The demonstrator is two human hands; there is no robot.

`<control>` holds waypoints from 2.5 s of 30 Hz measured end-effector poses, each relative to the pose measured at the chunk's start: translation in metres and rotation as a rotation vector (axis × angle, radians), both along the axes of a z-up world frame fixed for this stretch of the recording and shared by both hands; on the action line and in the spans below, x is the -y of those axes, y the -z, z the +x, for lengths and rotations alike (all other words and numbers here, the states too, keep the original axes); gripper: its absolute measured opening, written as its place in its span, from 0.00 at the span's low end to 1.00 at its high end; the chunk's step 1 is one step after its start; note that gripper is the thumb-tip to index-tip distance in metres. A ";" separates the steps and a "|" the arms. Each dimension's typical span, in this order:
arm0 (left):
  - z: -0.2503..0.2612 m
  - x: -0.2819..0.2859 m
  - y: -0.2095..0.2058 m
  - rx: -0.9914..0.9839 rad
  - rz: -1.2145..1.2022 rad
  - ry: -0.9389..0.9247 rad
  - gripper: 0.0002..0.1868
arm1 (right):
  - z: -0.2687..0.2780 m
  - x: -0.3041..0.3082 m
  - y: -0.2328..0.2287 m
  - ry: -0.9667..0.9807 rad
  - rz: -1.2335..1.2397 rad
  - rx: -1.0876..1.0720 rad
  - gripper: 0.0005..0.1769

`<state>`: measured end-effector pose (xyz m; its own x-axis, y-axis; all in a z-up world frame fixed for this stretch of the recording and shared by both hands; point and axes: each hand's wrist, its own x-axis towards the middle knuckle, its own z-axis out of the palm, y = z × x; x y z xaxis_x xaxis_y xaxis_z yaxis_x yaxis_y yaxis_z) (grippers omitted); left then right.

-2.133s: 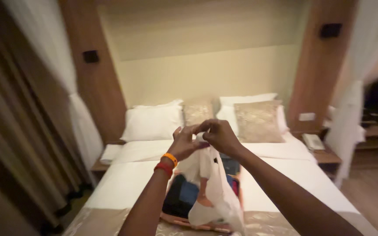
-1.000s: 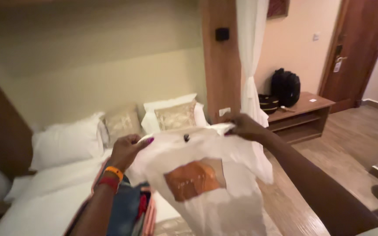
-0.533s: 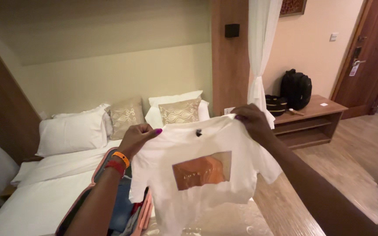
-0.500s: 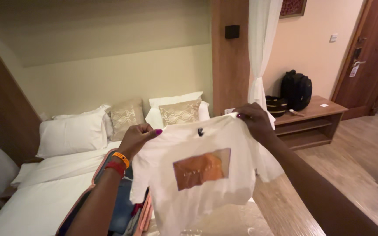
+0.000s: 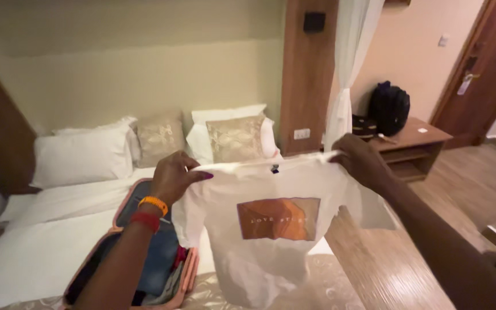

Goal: The person folds a red cloth, a pair of jeans, and a white t-shirt on a bed, then places them into a pink suitcase. The person also folds white socks and places them in the suitcase before closing it and moving it to the floor.

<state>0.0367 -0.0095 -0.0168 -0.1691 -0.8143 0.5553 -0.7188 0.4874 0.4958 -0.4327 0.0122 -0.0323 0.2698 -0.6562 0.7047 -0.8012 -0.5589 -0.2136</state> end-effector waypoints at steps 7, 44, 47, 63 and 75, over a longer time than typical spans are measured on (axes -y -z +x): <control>0.010 -0.015 0.061 0.094 0.197 -0.016 0.19 | 0.002 -0.027 0.060 0.238 -0.123 -0.385 0.11; -0.082 0.332 0.596 0.035 0.425 -0.299 0.29 | -0.011 0.335 0.545 0.209 0.330 0.284 0.32; -0.097 0.240 0.711 -0.098 0.544 -0.364 0.22 | -0.004 0.258 0.650 0.276 0.310 0.220 0.30; -0.016 0.049 0.725 -0.543 1.342 -0.314 0.35 | -0.059 0.068 0.681 0.242 1.589 0.384 0.33; 0.034 -0.065 0.783 -1.134 1.646 -0.277 0.33 | -0.101 0.014 0.655 0.133 1.951 0.628 0.35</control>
<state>0.0709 0.0552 -0.8003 -0.1515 -0.4953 -0.8554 0.2163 -0.8610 0.4603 -0.5339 -0.0020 -0.6876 0.2184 -0.4881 -0.8450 -0.4035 0.7433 -0.5336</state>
